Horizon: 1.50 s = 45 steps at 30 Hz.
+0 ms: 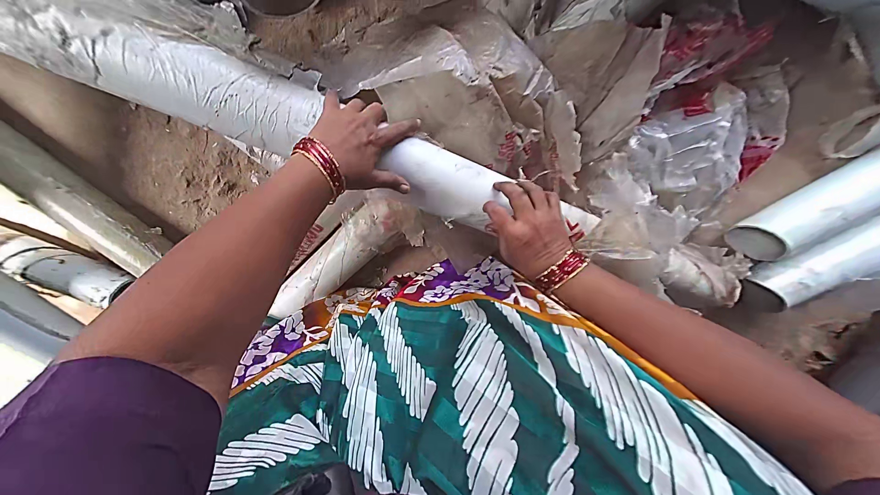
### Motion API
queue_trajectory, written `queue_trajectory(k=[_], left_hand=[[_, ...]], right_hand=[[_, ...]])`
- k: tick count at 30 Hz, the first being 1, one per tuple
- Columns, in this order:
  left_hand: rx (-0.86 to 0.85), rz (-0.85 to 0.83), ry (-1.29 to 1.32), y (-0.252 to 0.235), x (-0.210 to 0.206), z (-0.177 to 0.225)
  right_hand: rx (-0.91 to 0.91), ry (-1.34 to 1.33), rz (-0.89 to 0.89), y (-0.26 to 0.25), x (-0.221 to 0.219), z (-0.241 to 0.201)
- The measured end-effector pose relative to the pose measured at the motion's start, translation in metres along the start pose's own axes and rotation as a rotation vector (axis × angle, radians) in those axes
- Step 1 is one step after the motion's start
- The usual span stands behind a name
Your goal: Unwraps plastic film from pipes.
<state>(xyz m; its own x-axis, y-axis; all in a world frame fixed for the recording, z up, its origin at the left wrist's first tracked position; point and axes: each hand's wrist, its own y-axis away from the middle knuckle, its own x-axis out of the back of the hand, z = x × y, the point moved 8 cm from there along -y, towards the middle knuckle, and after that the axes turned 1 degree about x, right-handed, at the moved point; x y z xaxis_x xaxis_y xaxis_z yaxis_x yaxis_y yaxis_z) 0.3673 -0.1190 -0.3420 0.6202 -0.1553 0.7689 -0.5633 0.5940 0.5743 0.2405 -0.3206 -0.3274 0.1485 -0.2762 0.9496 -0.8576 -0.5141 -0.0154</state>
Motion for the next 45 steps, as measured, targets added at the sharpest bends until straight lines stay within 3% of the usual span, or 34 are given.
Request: queue_trajectory(k=[4, 7, 10, 13, 16, 18, 21, 23, 26, 31, 34, 39, 45], left_hand=[[0.166, -0.186, -0.048, -0.014, 0.013, -0.015], [0.201, -0.365, -0.054, -0.028, 0.022, -0.001], [0.243, -0.434, 0.063, -0.025, 0.018, 0.011], [0.181, -0.297, 0.150, -0.010, 0.001, 0.003], [0.049, 0.190, 0.108, 0.018, -0.002, 0.008], [-0.004, 0.344, 0.070, 0.034, -0.020, 0.018], [0.038, 0.243, 0.019, 0.027, -0.031, 0.022], [0.063, 0.120, 0.044, 0.015, -0.023, 0.018], [0.084, -0.023, 0.108, -0.005, -0.004, 0.009], [-0.007, 0.133, 0.121, -0.007, 0.006, 0.029], [0.015, 0.091, -0.001, -0.013, -0.008, 0.034], [0.093, -0.078, 0.001, -0.030, 0.002, 0.027], [0.116, -0.144, -0.021, -0.039, 0.009, 0.027]], right_hand=[[-0.006, -0.157, -0.097, -0.018, 0.007, 0.025], [-0.033, -0.282, -0.144, -0.025, 0.009, 0.046], [-0.076, -0.353, -0.202, -0.028, 0.006, 0.058], [-0.071, -0.304, -0.193, -0.023, 0.005, 0.050], [-0.060, -0.292, -0.073, -0.021, 0.013, 0.029], [0.029, -0.253, -0.051, -0.021, 0.006, 0.001], [0.259, -0.109, 0.011, -0.020, -0.002, -0.030], [0.310, -0.047, 0.056, -0.020, -0.003, -0.032], [0.196, -0.044, 0.035, -0.036, 0.002, -0.019], [-0.072, -0.231, -0.156, -0.067, 0.012, 0.019], [-0.069, -0.267, -0.275, -0.072, 0.012, 0.020], [-0.050, -0.277, -0.456, -0.066, 0.019, 0.014], [-0.095, -0.265, -0.160, -0.053, 0.042, 0.023]])
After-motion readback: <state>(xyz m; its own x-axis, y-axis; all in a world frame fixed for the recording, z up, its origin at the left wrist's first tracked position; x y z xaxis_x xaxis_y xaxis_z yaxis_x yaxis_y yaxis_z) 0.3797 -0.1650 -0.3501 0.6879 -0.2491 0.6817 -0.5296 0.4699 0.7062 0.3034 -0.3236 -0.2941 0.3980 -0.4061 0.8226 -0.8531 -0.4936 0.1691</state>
